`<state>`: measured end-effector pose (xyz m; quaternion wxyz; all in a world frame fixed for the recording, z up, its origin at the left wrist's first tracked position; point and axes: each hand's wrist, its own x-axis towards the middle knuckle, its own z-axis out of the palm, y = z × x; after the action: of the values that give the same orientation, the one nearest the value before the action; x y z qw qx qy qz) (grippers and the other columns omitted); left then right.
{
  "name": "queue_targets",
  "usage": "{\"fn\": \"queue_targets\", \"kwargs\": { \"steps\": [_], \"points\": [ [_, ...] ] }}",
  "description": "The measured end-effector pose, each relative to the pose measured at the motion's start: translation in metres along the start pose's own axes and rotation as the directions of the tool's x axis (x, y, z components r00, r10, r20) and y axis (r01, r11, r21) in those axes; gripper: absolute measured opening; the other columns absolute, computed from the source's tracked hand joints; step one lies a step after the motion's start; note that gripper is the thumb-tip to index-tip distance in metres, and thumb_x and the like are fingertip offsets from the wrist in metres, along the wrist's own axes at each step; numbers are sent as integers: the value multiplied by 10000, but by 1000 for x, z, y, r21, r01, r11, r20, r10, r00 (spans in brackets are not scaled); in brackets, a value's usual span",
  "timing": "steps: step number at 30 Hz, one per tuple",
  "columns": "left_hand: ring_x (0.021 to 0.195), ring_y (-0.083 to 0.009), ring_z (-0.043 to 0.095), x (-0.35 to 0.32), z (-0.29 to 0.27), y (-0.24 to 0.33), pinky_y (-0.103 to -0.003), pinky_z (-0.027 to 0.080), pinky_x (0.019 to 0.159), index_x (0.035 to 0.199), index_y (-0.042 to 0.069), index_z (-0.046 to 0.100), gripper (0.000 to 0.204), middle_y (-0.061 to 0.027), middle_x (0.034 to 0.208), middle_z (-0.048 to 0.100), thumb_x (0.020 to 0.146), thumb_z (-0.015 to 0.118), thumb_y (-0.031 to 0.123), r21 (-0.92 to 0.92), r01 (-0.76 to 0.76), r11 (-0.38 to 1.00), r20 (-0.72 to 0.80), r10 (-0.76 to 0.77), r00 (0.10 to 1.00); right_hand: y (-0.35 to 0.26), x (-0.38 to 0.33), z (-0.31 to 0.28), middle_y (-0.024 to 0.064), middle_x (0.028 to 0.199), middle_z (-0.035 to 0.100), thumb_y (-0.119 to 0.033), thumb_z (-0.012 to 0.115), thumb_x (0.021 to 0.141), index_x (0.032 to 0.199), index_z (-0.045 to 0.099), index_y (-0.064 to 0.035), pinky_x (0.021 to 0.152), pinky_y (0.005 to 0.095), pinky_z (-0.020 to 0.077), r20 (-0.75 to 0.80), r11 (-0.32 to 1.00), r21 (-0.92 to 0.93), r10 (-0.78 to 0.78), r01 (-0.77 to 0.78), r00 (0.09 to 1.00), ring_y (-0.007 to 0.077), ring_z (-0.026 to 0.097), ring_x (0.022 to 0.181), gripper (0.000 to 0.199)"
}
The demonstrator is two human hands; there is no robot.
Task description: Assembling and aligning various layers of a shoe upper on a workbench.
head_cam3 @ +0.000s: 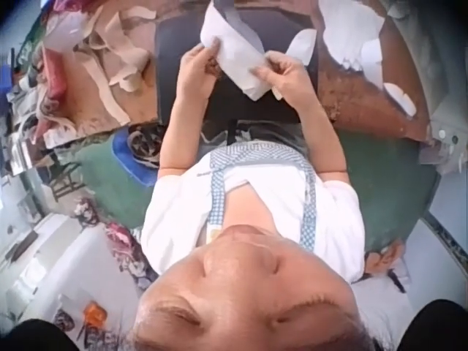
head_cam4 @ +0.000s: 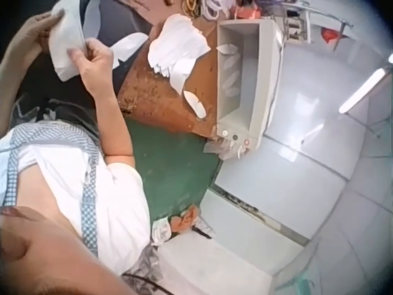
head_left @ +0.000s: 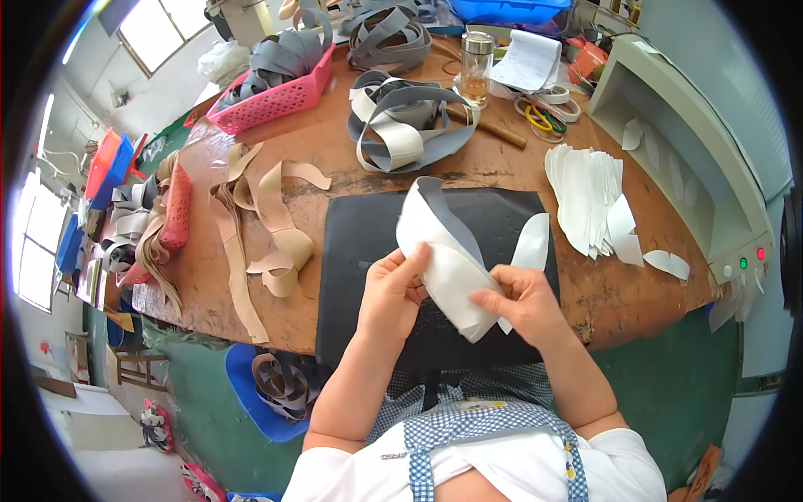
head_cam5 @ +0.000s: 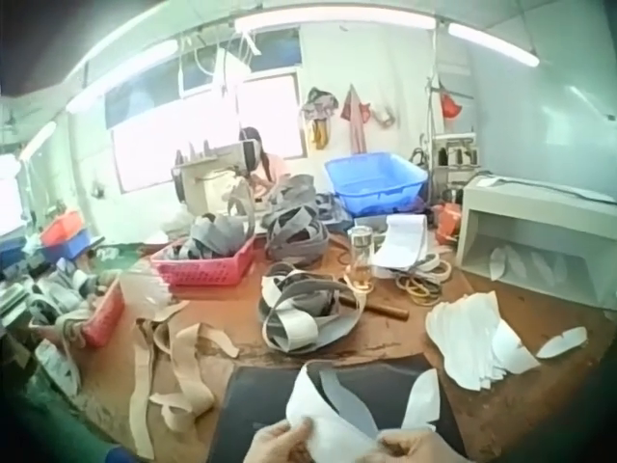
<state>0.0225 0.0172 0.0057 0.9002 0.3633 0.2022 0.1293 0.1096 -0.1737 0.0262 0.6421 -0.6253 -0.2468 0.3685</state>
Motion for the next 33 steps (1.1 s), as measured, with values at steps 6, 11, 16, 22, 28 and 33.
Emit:
{"fn": "queue_targets", "kwargs": {
  "steps": [6,11,16,22,28,33],
  "points": [
    [903,-145,695,8,8,14,-304,563,808,1173,-6,631,303,-73,1044,714,989,666,232,-52,-41,998,35,43,998,-17,29,-6,-32,796,627,-142,748,916,905,649,-2,655,210,457,21,981,-174,-83,85,996,16,568,748,172],
    [947,-149,682,18,6,19,-307,545,824,1165,20,619,332,-70,1076,705,967,704,272,66,-99,993,-23,101,995,-37,45,11,-43,763,586,-169,726,936,870,627,-8,610,208,407,19,915,-317,-257,250,966,19,481,695,200],
    [987,-175,691,4,13,24,-326,581,837,1160,2,633,299,-79,1104,698,950,720,196,97,-27,995,72,20,997,-35,61,13,-36,749,582,-194,733,933,857,624,-8,612,215,415,-66,929,-286,-262,233,963,21,486,693,229],
    [1025,-181,684,-3,4,13,-346,577,895,1203,-19,617,335,-98,1127,692,897,739,40,125,-32,992,138,14,990,-27,72,16,-24,755,598,-199,734,932,855,626,-11,617,220,423,-91,971,-80,-233,226,968,25,495,704,231],
    [1080,-167,630,-7,15,9,-320,515,975,1248,-28,593,385,-76,1138,653,879,699,-57,113,-133,985,160,114,981,-21,81,29,-16,750,615,-219,713,953,902,622,-8,615,222,428,-213,928,-165,-364,333,907,28,508,697,235],
    [1019,-146,641,-10,26,-3,-286,514,932,1239,-50,578,386,-76,1098,660,877,711,-56,192,-279,941,42,276,960,-14,84,41,-3,743,631,-217,684,978,897,611,-8,583,219,418,-329,891,-225,-450,394,830,17,510,677,236]
  ]
}}
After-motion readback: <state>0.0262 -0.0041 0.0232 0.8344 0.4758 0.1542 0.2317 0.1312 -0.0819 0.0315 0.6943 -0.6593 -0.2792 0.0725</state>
